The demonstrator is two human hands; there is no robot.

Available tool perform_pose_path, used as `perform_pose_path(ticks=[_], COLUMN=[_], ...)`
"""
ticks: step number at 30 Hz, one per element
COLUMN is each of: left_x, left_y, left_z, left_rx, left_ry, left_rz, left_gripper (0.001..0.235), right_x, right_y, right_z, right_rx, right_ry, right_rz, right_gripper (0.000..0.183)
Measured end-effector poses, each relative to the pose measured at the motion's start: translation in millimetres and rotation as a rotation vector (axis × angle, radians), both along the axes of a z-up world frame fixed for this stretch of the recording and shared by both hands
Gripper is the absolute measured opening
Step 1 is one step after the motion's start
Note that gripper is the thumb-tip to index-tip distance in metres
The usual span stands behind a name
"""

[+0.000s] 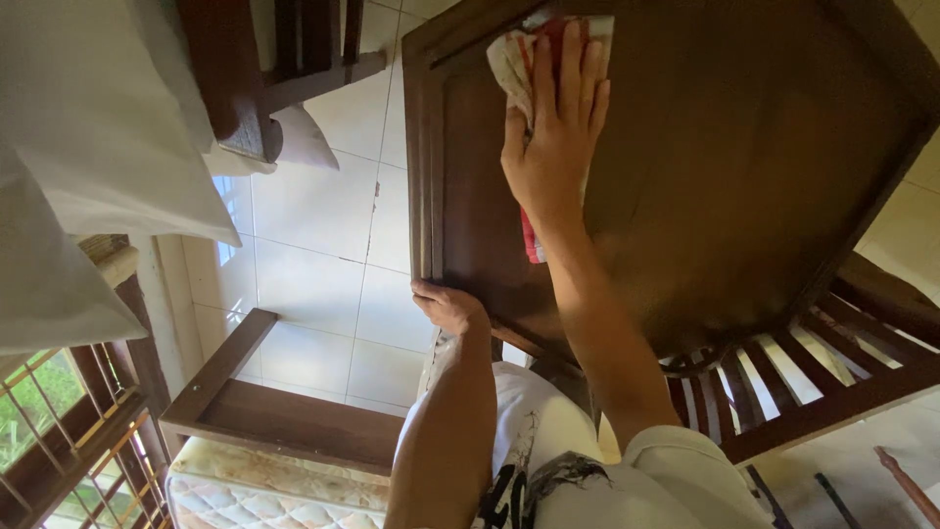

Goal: Wiping down the surface and edges of a wooden table using a cloth.

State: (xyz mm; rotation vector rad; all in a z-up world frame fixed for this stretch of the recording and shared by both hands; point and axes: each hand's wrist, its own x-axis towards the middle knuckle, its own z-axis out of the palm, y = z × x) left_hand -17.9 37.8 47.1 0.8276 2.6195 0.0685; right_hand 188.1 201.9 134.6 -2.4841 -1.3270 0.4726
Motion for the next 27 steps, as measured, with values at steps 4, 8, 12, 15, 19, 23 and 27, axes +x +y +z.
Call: perform_pose_path(ticks=[4,8,12,15,19,23,27], left_x=[28,18,21,31,24,12,29], left_y=[38,25,27,39,30,15,34], left_z=[52,35,36,54,40,22,48], left_rx=[0.092,0.102,0.135,0.088,0.106,0.167,0.177], left_ry=[-0.192,-0.183,-0.153,-0.203,-0.175,-0.167,-0.189], left_rz=[0.510,0.453,0.413,0.536,0.479,0.363,0.471], left_gripper=[0.072,0.070,0.071,0.076,0.072,0.069,0.070], right_x=[-15,-35,-23,0,31,59,83], right_y=[-6,-21,-21,-15,-8,1,20], right_z=[9,11,3,-4,-17,-16,6], right_rx=[0.022,-0.006,0.018,0.004,0.052,0.133,0.249], right_ry=[0.013,0.041,0.059,0.104,-0.003,0.055,0.095], right_rz=[0.141,0.308,0.261,0.133,0.068,0.208,0.393], right_gripper=[0.063,0.068,0.068,0.078,0.069,0.055,0.050])
